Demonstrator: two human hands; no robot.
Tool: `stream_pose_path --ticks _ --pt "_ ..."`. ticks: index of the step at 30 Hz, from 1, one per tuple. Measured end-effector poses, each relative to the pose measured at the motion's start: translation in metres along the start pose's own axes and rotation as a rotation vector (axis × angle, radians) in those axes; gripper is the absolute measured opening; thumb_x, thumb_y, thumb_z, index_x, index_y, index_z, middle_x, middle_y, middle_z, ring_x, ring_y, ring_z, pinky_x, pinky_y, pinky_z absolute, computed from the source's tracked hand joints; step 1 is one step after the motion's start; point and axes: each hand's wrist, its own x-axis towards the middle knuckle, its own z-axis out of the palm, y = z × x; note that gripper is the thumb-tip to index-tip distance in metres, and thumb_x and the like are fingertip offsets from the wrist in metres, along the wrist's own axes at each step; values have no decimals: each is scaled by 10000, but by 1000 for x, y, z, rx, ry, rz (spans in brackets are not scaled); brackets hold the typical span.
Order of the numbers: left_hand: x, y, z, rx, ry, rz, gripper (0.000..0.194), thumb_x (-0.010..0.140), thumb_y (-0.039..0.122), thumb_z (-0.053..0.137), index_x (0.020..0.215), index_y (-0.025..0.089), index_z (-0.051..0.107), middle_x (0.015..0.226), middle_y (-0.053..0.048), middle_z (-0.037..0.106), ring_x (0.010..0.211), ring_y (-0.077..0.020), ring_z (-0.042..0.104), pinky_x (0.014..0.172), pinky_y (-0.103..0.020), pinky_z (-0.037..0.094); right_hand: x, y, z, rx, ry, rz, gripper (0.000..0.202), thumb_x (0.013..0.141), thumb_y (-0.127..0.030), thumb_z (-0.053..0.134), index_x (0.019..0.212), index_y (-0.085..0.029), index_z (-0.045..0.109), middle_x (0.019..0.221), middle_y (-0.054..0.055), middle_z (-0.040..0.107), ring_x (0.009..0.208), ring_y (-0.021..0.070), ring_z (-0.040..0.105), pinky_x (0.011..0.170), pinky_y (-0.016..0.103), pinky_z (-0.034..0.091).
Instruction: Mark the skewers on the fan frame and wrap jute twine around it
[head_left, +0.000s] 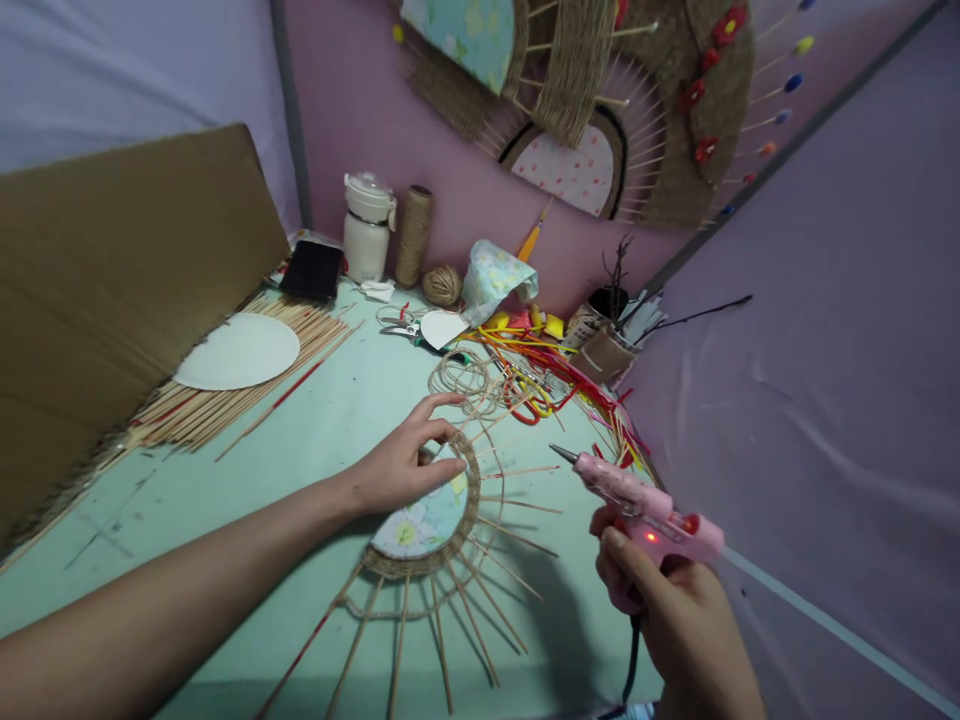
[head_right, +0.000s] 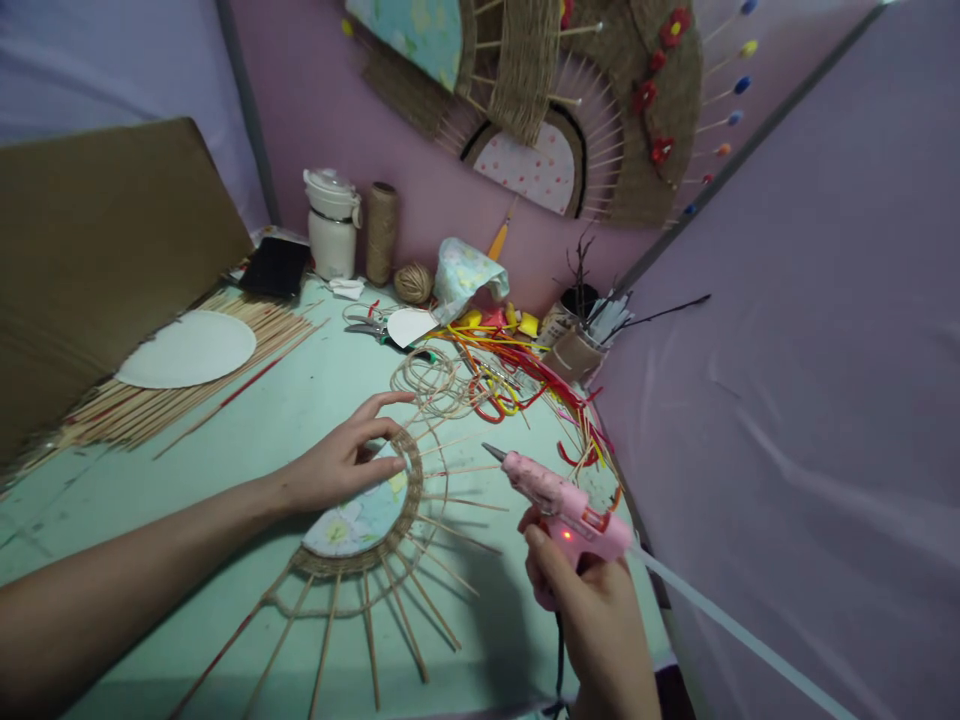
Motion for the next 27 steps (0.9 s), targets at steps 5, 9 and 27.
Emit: stream_pose_path --ticks 5,9,27 --pt "0 -1 -2 -29 -13 3 172 802 317 613 866 163 656 1504 -126 338 1173 -289 507 610 -226 459 7 -5 20 -103 -45 -17 378 726 -532 686 734 -157 642 513 4 485 463 121 395 419 247 295" --pt "0 0 -2 -13 3 6 199 808 342 606 902 175 659 1561 -102 234 1267 -319 437 651 -239 480 10 -11 31 -140 -64 -28 379 726 -542 678 731 -165 643 509 0 502 452 117 404 405 237 302" --pt "-1 3 -4 56 15 95 155 814 308 601 894 178 625 1505 -105 282 1237 -292 440 794 -298 481 11 -20 49 -128 -97 0 393 697 -577 680 717 -189 618 508 -8 504 442 112 397 399 235 303"
